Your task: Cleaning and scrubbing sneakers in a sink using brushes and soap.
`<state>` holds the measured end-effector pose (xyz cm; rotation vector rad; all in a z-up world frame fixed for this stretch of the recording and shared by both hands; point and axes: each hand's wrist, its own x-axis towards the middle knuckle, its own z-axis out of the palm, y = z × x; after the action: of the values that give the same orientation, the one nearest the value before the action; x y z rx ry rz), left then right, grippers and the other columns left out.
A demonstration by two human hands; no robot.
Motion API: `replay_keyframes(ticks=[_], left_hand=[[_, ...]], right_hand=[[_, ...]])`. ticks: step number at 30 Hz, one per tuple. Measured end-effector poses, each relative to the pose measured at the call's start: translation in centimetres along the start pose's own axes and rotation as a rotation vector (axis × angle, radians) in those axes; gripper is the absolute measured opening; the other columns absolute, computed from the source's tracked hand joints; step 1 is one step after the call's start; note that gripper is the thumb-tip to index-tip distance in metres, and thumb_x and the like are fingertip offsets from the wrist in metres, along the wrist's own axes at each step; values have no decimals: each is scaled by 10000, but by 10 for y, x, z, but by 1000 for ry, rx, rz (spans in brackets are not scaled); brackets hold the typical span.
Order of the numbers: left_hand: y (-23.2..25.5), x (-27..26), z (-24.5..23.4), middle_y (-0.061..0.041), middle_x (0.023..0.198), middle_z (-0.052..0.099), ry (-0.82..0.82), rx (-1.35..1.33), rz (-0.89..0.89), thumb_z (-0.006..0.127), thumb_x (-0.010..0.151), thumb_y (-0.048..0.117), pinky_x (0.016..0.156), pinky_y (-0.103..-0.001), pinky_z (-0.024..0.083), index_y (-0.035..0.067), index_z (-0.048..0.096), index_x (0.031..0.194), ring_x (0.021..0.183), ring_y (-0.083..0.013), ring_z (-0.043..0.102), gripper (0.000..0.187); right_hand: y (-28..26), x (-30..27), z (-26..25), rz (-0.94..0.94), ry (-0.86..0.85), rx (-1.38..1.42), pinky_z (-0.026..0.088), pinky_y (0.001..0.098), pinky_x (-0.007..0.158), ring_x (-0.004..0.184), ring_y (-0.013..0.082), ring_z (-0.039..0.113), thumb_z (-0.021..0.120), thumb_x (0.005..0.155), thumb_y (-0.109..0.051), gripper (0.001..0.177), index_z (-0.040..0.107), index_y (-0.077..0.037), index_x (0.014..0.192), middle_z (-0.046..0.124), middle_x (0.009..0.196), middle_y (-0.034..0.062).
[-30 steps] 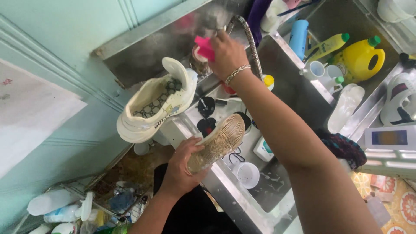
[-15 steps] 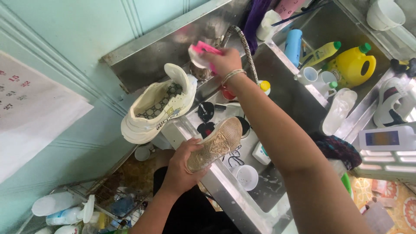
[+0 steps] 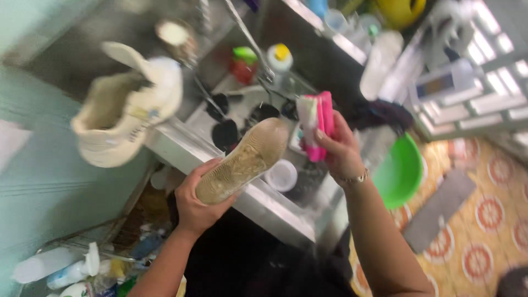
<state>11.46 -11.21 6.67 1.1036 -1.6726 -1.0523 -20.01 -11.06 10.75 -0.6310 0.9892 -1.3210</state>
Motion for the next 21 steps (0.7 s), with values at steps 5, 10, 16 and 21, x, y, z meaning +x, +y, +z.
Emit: replay_keyframes(ticks=[5, 10, 16, 21], left_hand=[[32, -25, 68, -165, 1305, 682, -134, -74, 82, 910, 710, 160, 1057, -395, 564, 18, 589, 1294, 1218, -258, 686, 682], [22, -48, 121, -173, 1312, 660, -284, -26, 60, 917, 676, 172, 1069, -399, 546, 29, 583, 1280, 1223, -282, 669, 706], [31, -46, 126, -171, 1308, 648, -329, 17, 78, 914, 711, 185, 1081, -403, 542, 37, 544, 1247, 1232, -287, 665, 668], [35, -44, 126, -169, 1300, 649, -366, 69, 51, 920, 703, 195, 1077, -400, 534, 42, 543, 1220, 1229, -280, 661, 658]], right_hand=[[15, -103, -67, -126, 333, -439, 562, 382, 817, 1010, 187, 660, 725, 964, -148, 520, 500, -19, 1415, 607, 1173, 71], [8, -136, -75, -358, 323, -1421, 543, 369, 718, 816, 261, 668, 842, 867, -267, 429, 678, -34, 1187, 662, 967, 117], [25, -146, -57, -278, 306, -1463, 549, 373, 667, 727, 270, 687, 852, 852, -305, 297, 706, -85, 986, 669, 900, 95], [19, -133, -85, -212, 310, -1324, 573, 349, 666, 722, 261, 700, 831, 835, -336, 380, 712, -65, 1073, 672, 870, 92]])
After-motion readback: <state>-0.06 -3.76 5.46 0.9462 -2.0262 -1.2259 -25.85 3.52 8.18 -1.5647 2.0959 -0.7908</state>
